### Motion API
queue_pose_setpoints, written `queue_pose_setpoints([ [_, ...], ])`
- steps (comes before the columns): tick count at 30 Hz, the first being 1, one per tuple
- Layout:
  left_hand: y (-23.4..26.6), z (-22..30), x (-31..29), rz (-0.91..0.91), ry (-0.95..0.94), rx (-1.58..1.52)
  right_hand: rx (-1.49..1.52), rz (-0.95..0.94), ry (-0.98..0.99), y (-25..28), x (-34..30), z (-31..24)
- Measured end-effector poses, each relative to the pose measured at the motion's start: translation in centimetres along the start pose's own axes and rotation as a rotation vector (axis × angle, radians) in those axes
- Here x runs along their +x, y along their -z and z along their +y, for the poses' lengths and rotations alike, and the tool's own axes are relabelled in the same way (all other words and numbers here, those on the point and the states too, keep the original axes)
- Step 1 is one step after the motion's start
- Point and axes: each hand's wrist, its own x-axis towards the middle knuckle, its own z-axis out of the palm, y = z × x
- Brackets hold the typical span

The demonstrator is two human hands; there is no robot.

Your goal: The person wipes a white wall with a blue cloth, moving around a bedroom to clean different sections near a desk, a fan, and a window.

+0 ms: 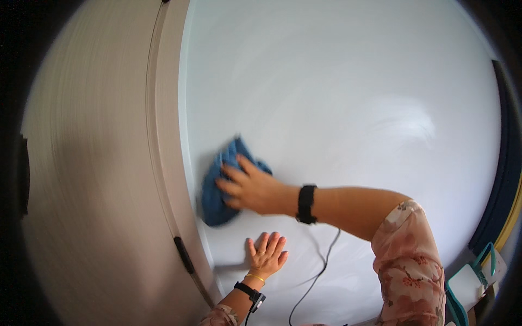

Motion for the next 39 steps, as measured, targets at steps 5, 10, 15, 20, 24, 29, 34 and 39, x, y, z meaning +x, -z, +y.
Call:
queue_pose_setpoints([
  [5, 0.4, 0.2, -0.1, -0.024, -0.010, 0.014, -0.057, -0.072, -0.116, 3.6, -2.0, 6.9],
  [10, 0.1, 0.9, 0.4, -0.003, 0.004, 0.011, -0.635, 0.419, -0.919, 13.0, -6.5, 25.3],
  [15, 0.0, 0.7, 0.1, -0.010, -0.016, 0.004, -0.480, 0.387, -1.720, 14.8, -8.7, 25.9],
  [20, -0.1, 0.0, -0.4, -0.045, -0.027, 0.086, -0.405, 0.132, -1.085, 8.7, -0.4, 17.5],
  [24, 0.2, 0.2, -0.3, -0.047, -0.055, 0.095, -0.329, 0.180, -0.292, 6.4, 2.4, 14.9],
  [29, 0.8, 0.5, 0.1, -0.111, -0.014, 0.120, -0.317, 0.341, -0.790, 12.1, -0.7, 24.7],
  [34, 0.2, 0.8, 0.1, -0.085, -0.033, 0.143, -0.618, 0.236, -1.414, 20.0, -21.8, 33.3],
  [39, 1.3, 1.1, 0.7, -0.188, -0.013, 0.181, -0.843, -0.549, -1.723, 19.6, -53.4, 27.2],
])
